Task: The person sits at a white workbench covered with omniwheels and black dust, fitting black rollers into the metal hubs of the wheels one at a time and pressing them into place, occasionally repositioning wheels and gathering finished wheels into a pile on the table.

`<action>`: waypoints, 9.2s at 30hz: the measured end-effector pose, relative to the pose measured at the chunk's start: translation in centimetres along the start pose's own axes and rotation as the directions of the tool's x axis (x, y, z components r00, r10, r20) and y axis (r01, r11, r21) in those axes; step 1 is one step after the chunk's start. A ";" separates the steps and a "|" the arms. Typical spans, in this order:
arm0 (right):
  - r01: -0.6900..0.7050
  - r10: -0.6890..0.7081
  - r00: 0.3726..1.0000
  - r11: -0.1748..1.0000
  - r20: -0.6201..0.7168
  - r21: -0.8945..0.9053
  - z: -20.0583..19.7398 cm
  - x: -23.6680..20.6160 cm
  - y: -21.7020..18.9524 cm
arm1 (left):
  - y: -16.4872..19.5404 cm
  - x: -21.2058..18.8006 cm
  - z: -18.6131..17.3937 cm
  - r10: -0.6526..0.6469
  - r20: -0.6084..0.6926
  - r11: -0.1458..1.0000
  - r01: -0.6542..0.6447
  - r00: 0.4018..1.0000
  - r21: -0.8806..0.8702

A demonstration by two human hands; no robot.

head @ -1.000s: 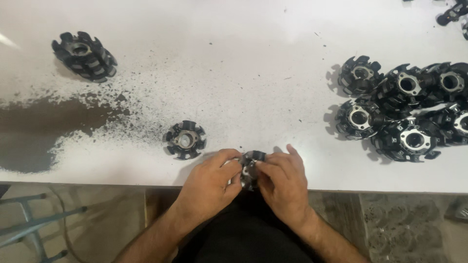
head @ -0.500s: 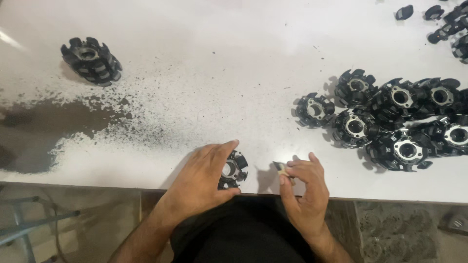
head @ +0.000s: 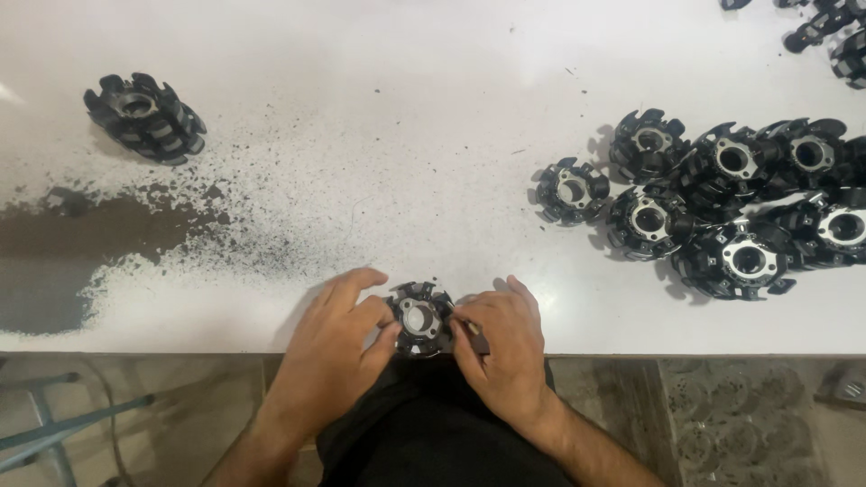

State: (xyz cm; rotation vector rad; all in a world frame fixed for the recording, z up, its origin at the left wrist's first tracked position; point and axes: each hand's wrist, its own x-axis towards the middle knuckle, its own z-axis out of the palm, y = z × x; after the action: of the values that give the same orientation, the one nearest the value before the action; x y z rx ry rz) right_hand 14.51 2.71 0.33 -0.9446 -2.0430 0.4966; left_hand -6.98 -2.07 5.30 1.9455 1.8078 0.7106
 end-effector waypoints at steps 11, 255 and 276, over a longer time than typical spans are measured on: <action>0.010 -0.011 1.000 0.997 0.006 0.076 0.4 -0.6 -0.3 | 2.3 1.0 1.4 0.152 -0.067 0.988 -0.151 0.986 0.026; -0.069 0.071 0.997 0.994 0.013 -0.085 -1.0 0.1 -0.1 | 1.6 1.6 6.1 0.111 -0.252 0.983 -0.143 0.961 -0.115; 0.024 -0.022 1.000 0.995 0.015 -0.095 -0.8 0.4 0.1 | 0.7 1.9 8.2 0.086 -0.353 0.989 -0.122 0.932 -0.082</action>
State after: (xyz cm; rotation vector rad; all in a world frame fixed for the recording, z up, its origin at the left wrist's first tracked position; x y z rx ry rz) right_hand 15.11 3.08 0.92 -0.9754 -2.1037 0.3973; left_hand -1.44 0.23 -0.64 1.9535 1.8269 1.2275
